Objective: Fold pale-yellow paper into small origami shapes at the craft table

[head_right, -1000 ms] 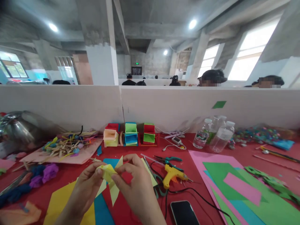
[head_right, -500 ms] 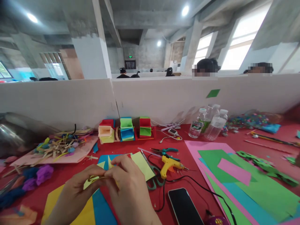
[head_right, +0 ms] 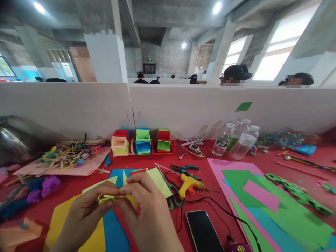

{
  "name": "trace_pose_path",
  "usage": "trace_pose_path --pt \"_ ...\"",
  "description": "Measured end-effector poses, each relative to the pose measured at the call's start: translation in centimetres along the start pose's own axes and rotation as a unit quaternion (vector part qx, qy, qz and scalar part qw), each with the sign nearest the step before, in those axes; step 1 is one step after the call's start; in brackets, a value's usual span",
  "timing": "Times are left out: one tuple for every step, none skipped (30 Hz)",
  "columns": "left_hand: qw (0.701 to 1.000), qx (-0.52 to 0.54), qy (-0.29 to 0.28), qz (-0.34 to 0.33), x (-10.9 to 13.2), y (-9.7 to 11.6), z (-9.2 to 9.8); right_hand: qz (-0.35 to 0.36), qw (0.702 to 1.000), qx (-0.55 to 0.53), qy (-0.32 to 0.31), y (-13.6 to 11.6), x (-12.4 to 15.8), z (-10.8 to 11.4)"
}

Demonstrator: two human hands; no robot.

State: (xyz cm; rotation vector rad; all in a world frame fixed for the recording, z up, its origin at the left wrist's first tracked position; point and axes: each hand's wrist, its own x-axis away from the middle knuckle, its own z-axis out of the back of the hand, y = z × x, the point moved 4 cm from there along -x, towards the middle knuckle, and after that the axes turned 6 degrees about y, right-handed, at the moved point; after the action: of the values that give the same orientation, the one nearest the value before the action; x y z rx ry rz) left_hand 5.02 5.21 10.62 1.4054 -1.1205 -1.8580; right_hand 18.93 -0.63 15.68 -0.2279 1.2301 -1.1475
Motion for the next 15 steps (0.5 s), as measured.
trace_pose_path --pt "1.0 -0.005 -0.006 0.004 0.03 -0.11 -0.04 0.001 1.0 0.004 0.001 -0.04 0.01 0.03" --pt "1.0 -0.01 -0.012 0.008 0.05 -0.21 -0.08 0.003 1.0 0.008 0.001 -0.07 0.03 0.03" --pt "1.0 -0.013 -0.017 0.011 0.06 -0.29 -0.12 0.005 1.0 0.012 0.003 -0.1 0.04 0.04" --pt "1.0 -0.016 -0.022 0.011 0.07 -0.35 -0.15 0.007 1.0 0.016 0.004 -0.09 0.05 0.04" --pt "1.0 -0.019 -0.024 0.008 0.08 -0.36 -0.17 0.01 1.0 0.02 0.005 -0.08 0.06 0.03" --pt "0.999 -0.021 -0.026 0.004 0.08 -0.34 -0.19 0.013 1.0 0.024 0.005 -0.06 0.07 0.01" --pt "0.999 -0.023 -0.027 -0.003 0.09 -0.28 -0.2 0.015 0.999 0.027 0.006 -0.04 0.07 0.0" --pt "0.999 -0.025 -0.028 -0.01 0.09 -0.18 -0.2 0.018 0.999 0.03 0.007 -0.03 0.08 0.0" --pt "0.999 -0.026 -0.028 -0.017 0.1 -0.08 -0.2 0.019 0.999 0.032 0.009 -0.02 0.09 0.02" --pt "0.999 -0.027 -0.027 -0.023 0.12 0.02 -0.19 0.021 0.999 0.033 0.011 -0.02 0.1 0.05" --pt "0.999 -0.029 -0.027 -0.027 0.14 0.12 -0.19 0.021 0.999 0.035 0.013 -0.04 0.11 0.09" --pt "0.999 -0.032 -0.029 -0.029 0.17 0.2 -0.21 0.021 0.999 0.037 0.014 -0.06 0.12 0.12" --pt "0.999 -0.033 -0.032 -0.029 0.2 0.25 -0.25 0.022 0.999 0.039 0.015 -0.1 0.12 0.14" --pt "0.999 -0.033 -0.034 -0.026 0.24 0.27 -0.3 0.024 0.999 0.04 0.015 -0.15 0.13 0.16" --pt "0.999 -0.029 -0.033 -0.022 0.28 0.28 -0.34 0.025 0.999 0.041 0.015 -0.2 0.14 0.16"
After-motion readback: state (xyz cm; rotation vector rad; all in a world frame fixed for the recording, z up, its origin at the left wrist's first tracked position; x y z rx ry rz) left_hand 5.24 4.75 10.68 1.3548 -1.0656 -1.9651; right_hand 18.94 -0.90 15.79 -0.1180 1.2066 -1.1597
